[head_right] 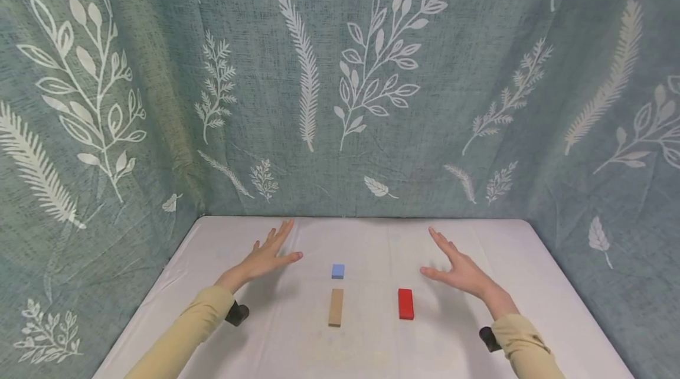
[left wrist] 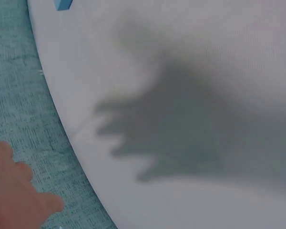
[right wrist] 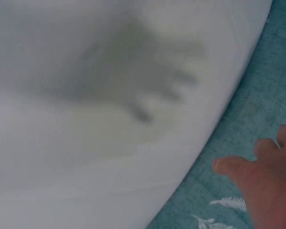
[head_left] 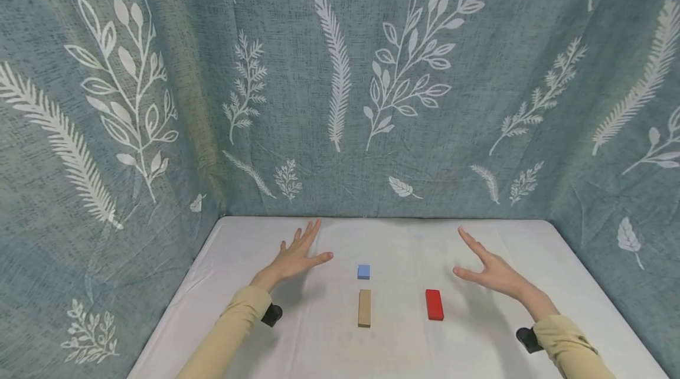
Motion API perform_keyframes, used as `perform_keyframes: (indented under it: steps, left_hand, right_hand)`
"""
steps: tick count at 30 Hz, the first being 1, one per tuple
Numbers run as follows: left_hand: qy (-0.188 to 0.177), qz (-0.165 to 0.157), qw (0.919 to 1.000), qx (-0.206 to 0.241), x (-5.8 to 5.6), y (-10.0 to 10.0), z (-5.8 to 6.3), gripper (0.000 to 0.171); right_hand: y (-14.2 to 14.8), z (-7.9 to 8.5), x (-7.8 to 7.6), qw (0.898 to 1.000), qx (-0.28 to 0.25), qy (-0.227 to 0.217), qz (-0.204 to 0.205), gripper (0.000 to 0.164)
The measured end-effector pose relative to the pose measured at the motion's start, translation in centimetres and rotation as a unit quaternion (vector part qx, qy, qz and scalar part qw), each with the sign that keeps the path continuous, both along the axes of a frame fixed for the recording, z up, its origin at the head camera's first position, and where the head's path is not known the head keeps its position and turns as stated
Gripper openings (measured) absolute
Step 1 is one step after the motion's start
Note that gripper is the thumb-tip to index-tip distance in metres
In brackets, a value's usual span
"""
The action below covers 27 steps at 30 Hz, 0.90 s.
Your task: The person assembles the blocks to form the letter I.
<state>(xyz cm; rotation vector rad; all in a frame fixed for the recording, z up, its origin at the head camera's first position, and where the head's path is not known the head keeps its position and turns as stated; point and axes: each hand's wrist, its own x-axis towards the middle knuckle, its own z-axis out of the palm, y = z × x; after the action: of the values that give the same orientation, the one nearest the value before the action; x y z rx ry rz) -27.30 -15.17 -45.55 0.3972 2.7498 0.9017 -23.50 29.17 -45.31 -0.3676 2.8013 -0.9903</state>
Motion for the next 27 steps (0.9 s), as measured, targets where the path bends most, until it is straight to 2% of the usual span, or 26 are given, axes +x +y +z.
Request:
perform_keyframes:
  steps: [6,16,27]
  left_hand:
    - [0.001,-0.014,0.9993,0.034,0.3,0.5,0.1,0.090]
    - [0.012,-0.044,0.9971,0.061,0.9,1.6,0.0,0.092]
    - [0.020,-0.061,0.9945,0.083,0.9,1.9,-1.0,0.092]
  right_hand:
    - [-0.8,-0.1,0.3,1.000,-0.007,-0.011,0.016,0.090]
    - [-1.9,-0.8,0.6,0.998,-0.030,-0.018,0.043,0.089]
    - [-2.7,-1.1,1.1,0.997,-0.039,-0.011,0.062,0.091]
